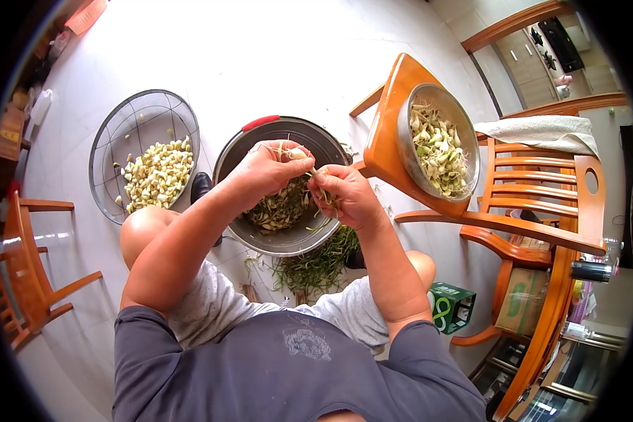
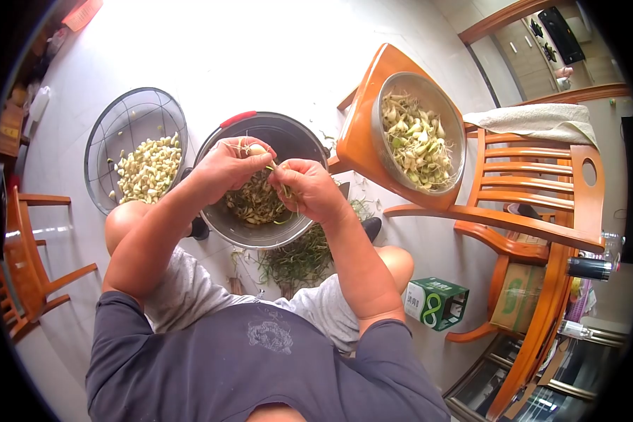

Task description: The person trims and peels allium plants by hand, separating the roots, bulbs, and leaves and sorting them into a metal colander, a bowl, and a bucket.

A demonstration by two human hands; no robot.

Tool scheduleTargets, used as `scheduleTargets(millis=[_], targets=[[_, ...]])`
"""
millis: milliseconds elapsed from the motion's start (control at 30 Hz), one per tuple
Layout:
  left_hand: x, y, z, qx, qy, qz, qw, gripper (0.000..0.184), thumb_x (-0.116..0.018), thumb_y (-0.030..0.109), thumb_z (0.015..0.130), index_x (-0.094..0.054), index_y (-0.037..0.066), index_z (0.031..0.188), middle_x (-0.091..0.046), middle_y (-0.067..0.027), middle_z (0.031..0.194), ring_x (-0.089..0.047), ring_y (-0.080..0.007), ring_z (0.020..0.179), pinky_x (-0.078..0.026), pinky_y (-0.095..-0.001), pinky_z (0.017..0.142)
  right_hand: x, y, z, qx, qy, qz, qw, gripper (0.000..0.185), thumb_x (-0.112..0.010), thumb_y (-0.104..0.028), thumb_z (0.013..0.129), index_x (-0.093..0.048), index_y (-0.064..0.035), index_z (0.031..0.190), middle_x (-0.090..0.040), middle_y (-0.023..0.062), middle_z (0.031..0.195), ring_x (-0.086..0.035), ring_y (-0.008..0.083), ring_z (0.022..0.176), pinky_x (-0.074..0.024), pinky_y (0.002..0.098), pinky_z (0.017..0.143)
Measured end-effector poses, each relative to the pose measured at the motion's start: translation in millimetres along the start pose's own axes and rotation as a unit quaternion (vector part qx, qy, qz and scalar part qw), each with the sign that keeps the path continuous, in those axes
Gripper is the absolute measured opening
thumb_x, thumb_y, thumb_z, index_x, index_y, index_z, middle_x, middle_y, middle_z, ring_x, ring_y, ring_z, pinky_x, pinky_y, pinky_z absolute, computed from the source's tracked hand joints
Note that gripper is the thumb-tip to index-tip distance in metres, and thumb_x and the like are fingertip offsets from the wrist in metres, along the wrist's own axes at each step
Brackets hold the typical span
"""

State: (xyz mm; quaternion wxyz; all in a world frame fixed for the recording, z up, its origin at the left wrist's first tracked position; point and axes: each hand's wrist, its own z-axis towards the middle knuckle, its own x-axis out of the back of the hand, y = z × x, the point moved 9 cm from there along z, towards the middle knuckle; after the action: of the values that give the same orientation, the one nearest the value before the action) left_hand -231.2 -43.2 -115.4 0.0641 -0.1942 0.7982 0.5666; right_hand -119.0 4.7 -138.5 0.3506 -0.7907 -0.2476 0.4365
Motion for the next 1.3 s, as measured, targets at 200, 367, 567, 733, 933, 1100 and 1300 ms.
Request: scheduleTargets(millis=[200, 367, 567, 733, 933, 1100, 1300], targets=[[28, -16, 11, 0.102, 0.1, -0.142, 0.98, 0.019, -0.057, 0.025, 0.095, -0.058, 0.007, 0.088, -0.037, 0.0073, 0.056, -0.032, -0.0048, 0.042, -0.023, -0.0206, 0.039, -52, -34, -26, 0.221, -0.023, -0.349, 0.91, 0.013, -0.063, -0.012, 0.091, -0.062, -0.0008, 0.085, -0.052, -0.0022, 0.069, -0.046, 0.0049, 0.059, -0.0362, 0.02, 0.052], [20, 8, 20, 0.083, -0.008, -0.215, 0.973, 0.028, -0.054, 0.031, 0.095, -0.057, 0.004, 0.093, -0.047, 0.0005, 0.062, -0.037, -0.0075, 0.044, -0.027, -0.0219, 0.039, -46, 9, -23, 0.076, -0.047, -0.368, 0.926, 0.014, -0.062, -0.012, 0.091, -0.062, 0.0, 0.083, -0.048, -0.0048, 0.065, -0.041, 0.0032, 0.062, -0.0364, 0.0222, 0.055], [-13, 34, 26, 0.081, -0.053, -0.21, 0.973, 0.033, -0.054, 0.034, 0.093, -0.059, 0.002, 0.088, -0.052, -0.0028, 0.063, -0.04, -0.0123, 0.044, -0.031, -0.0242, 0.039, -32, 32, -29, 0.003, -0.041, -0.355, 0.934, 0.023, -0.064, -0.018, 0.088, -0.059, 0.0009, 0.077, -0.053, -0.0002, 0.063, -0.046, 0.0073, 0.062, -0.0406, 0.0285, 0.057], [-83, 72, 48, 0.076, -0.069, -0.141, 0.985, 0.032, -0.055, 0.032, 0.092, -0.059, 0.001, 0.087, -0.053, -0.0037, 0.065, -0.042, -0.0121, 0.046, -0.032, -0.0239, 0.04, -28, 23, -44, 0.07, -0.027, -0.394, 0.916, 0.022, -0.064, -0.02, 0.086, -0.064, 0.0011, 0.081, -0.059, 0.0079, 0.065, -0.053, 0.0125, 0.062, -0.0438, 0.0323, 0.059], [-194, 101, 103, 0.062, -0.086, -0.017, 0.994, 0.031, -0.059, 0.027, 0.091, -0.056, -0.003, 0.096, -0.058, -0.0091, 0.073, -0.053, -0.0135, 0.058, -0.041, -0.0236, 0.047, -17, 12, -58, 0.12, -0.026, -0.339, 0.933, 0.024, -0.064, -0.02, 0.084, -0.061, 0.003, 0.076, -0.057, 0.0122, 0.062, -0.052, 0.0155, 0.059, -0.0433, 0.035, 0.059], [-260, 94, 151, 0.014, -0.065, 0.169, 0.983, 0.062, -0.051, 0.055, 0.091, -0.057, -0.005, 0.101, -0.055, -0.0124, 0.08, -0.052, -0.0184, 0.067, -0.049, -0.034, 0.063, -11, 5, -67, 0.143, -0.016, -0.354, 0.924, 0.024, -0.064, -0.018, 0.083, -0.061, 0.0033, 0.074, -0.06, 0.0152, 0.065, -0.059, 0.021, 0.063, -0.0454, 0.0366, 0.061], [-266, 88, 191, -0.026, -0.05, 0.42, 0.906, 0.095, -0.042, 0.078, 0.081, -0.046, -0.007, 0.123, -0.047, -0.0241, 0.116, -0.044, -0.0318, 0.109, -0.039, -0.049, 0.092, -11, 1, -81, 0.159, -0.015, -0.348, 0.924, 0.026, -0.063, -0.02, 0.085, -0.059, 0.0029, 0.073, -0.06, 0.0139, 0.065, -0.058, 0.0224, 0.063, -0.0454, 0.0365, 0.062]])
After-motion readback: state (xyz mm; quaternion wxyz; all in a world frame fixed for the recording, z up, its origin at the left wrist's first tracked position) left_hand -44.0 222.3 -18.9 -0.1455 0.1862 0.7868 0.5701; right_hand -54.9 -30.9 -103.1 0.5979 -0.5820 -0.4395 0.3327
